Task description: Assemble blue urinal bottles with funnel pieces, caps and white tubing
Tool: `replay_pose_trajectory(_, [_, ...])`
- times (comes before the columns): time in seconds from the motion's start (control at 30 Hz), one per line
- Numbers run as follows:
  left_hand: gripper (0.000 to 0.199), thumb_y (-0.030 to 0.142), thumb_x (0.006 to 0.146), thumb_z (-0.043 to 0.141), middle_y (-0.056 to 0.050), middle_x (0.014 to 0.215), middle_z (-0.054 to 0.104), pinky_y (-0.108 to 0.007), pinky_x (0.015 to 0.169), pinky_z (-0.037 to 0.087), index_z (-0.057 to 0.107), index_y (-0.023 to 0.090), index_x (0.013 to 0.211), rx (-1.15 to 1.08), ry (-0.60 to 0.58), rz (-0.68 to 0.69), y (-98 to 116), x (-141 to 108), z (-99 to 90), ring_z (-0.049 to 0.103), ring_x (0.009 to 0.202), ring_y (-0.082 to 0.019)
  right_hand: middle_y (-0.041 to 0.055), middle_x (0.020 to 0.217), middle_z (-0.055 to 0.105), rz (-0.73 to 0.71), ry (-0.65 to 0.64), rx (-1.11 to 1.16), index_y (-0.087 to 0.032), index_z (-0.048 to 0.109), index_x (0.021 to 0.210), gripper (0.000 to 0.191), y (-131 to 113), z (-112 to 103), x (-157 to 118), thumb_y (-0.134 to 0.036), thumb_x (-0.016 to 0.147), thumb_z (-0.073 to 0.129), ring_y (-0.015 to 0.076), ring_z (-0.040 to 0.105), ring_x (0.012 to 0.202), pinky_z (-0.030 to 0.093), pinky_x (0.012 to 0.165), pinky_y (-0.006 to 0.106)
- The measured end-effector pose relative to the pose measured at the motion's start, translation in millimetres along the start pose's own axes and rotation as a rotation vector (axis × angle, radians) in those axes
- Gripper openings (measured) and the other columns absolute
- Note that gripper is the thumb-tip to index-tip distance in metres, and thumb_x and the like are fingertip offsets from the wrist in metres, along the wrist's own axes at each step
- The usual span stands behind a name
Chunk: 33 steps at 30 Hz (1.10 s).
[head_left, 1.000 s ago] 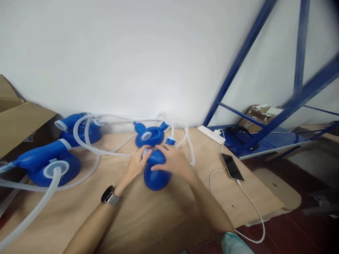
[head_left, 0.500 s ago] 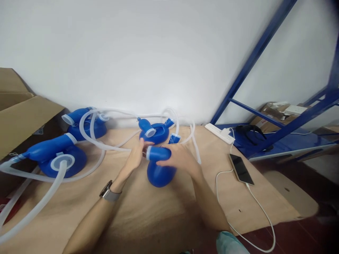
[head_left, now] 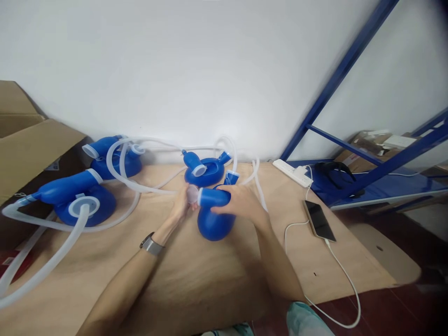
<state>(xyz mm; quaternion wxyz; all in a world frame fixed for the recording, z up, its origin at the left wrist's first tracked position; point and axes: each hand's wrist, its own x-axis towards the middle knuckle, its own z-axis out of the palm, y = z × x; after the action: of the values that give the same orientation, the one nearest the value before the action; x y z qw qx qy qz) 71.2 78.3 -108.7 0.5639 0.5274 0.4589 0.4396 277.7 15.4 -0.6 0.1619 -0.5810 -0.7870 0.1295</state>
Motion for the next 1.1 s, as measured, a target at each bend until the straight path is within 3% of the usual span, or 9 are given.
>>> replay_pose_trajectory(0.17, [0.055, 0.066, 0.084, 0.065, 0.002, 0.058, 0.063, -0.023, 0.042, 0.039, 0.060, 0.018, 0.110, 0.155, -0.026, -0.028, -17.2, -10.2, -30.2, 0.056, 0.043, -0.015, 0.0002, 0.110, 0.082, -0.021, -0.012, -0.006, -0.033, 0.075, 0.128, 0.055, 4.8, -3.5, -2.3, -0.058, 0.079, 0.084, 0.0273, 0.076, 0.102, 0.051, 0.084, 0.034])
replay_pose_trajectory(0.3, [0.040, 0.054, 0.083, 0.069, 0.002, 0.065, 0.064, -0.025, 0.049, 0.042, 0.061, 0.020, 0.104, 0.365, 0.082, 0.010, -38.2, -28.1, -54.2, 0.055, 0.047, -0.014, 0.0005, 0.104, 0.082, -0.058, -0.059, -0.043, -0.031, 0.077, 0.123, 0.053, 6.6, -9.8, -3.8, -0.058, 0.078, 0.084, 0.0269, 0.076, 0.097, 0.051, 0.081, 0.033])
replay_pose_trajectory(0.4, [0.035, 0.050, 0.083, 0.071, -0.005, 0.081, 0.070, -0.035, 0.068, 0.053, 0.068, 0.020, 0.100, 0.526, 0.157, 0.047, -43.0, -40.2, -65.9, 0.067, 0.072, -0.024, 0.0018, 0.104, 0.082, -0.060, -0.087, -0.056, -0.030, 0.077, 0.122, 0.055, 11.7, -15.3, -8.0, -0.060, 0.077, 0.085, 0.0281, 0.076, 0.096, 0.052, 0.081, 0.034])
replay_pose_trajectory(0.5, [0.040, 0.050, 0.085, 0.072, -0.017, 0.122, 0.068, -0.049, 0.099, 0.051, 0.072, 0.019, 0.110, 0.655, 0.238, 0.142, -27.5, -52.9, -61.2, 0.062, 0.117, -0.037, 0.0037, 0.103, 0.082, -0.061, -0.100, -0.073, -0.027, 0.077, 0.123, 0.059, 13.6, -18.0, -12.5, -0.062, 0.076, 0.086, 0.0292, 0.076, 0.096, 0.052, 0.082, 0.035])
replay_pose_trajectory(0.57, [0.039, 0.051, 0.093, 0.064, -0.016, 0.132, 0.065, -0.050, 0.109, 0.046, 0.072, 0.021, 0.118, 0.703, 0.147, 0.280, -8.5, -61.2, -47.4, 0.056, 0.128, -0.037, 0.0054, 0.104, 0.082, -0.062, -0.105, -0.092, -0.025, 0.078, 0.122, 0.058, 11.7, -18.1, -14.2, -0.060, 0.076, 0.086, 0.0299, 0.076, 0.096, 0.052, 0.082, 0.036])
replay_pose_trajectory(0.67, [0.035, 0.052, 0.100, 0.056, -0.008, 0.112, 0.073, -0.038, 0.092, 0.053, 0.073, 0.022, 0.111, 0.608, -0.118, 0.353, 19.3, -69.6, -20.3, 0.065, 0.106, -0.028, 0.0065, 0.105, 0.082, -0.071, -0.113, -0.090, -0.023, 0.078, 0.121, 0.057, 8.9, -17.9, -15.3, -0.058, 0.077, 0.086, 0.0299, 0.075, 0.096, 0.052, 0.081, 0.035])
replay_pose_trajectory(0.8, [0.035, 0.053, 0.097, 0.062, -0.003, 0.084, 0.067, -0.028, 0.070, 0.048, 0.067, 0.020, 0.087, 0.452, -0.210, 0.254, 32.7, -71.1, -1.4, 0.060, 0.079, -0.019, 0.0067, 0.104, 0.082, -0.121, -0.127, -0.099, -0.023, 0.078, 0.120, 0.057, 10.6, -20.4, -18.2, -0.058, 0.076, 0.087, 0.0301, 0.075, 0.097, 0.051, 0.082, 0.035])
replay_pose_trajectory(0.93, [0.039, 0.057, 0.096, 0.063, -0.002, 0.083, 0.062, -0.029, 0.072, 0.047, 0.063, 0.020, 0.085, 0.285, -0.409, 0.214, 24.0, -65.6, -8.2, 0.055, 0.077, -0.017, 0.0035, 0.098, 0.082, -0.182, -0.184, -0.070, -0.027, 0.080, 0.114, 0.051, 9.3, -24.4, -22.4, -0.058, 0.074, 0.087, 0.0267, 0.075, 0.088, 0.050, 0.077, 0.033])
replay_pose_trajectory(1.1, [0.054, 0.072, 0.085, 0.069, -0.002, 0.071, 0.055, -0.028, 0.062, 0.040, 0.059, 0.019, 0.076, 0.154, -0.425, 0.178, 15.8, -61.1, -25.4, 0.049, 0.066, -0.016, 0.0026, 0.096, 0.082, -0.184, -0.219, -0.081, -0.028, 0.081, 0.114, 0.051, 12.0, -28.8, -26.9, -0.055, 0.072, 0.088, 0.0275, 0.075, 0.087, 0.050, 0.076, 0.033])
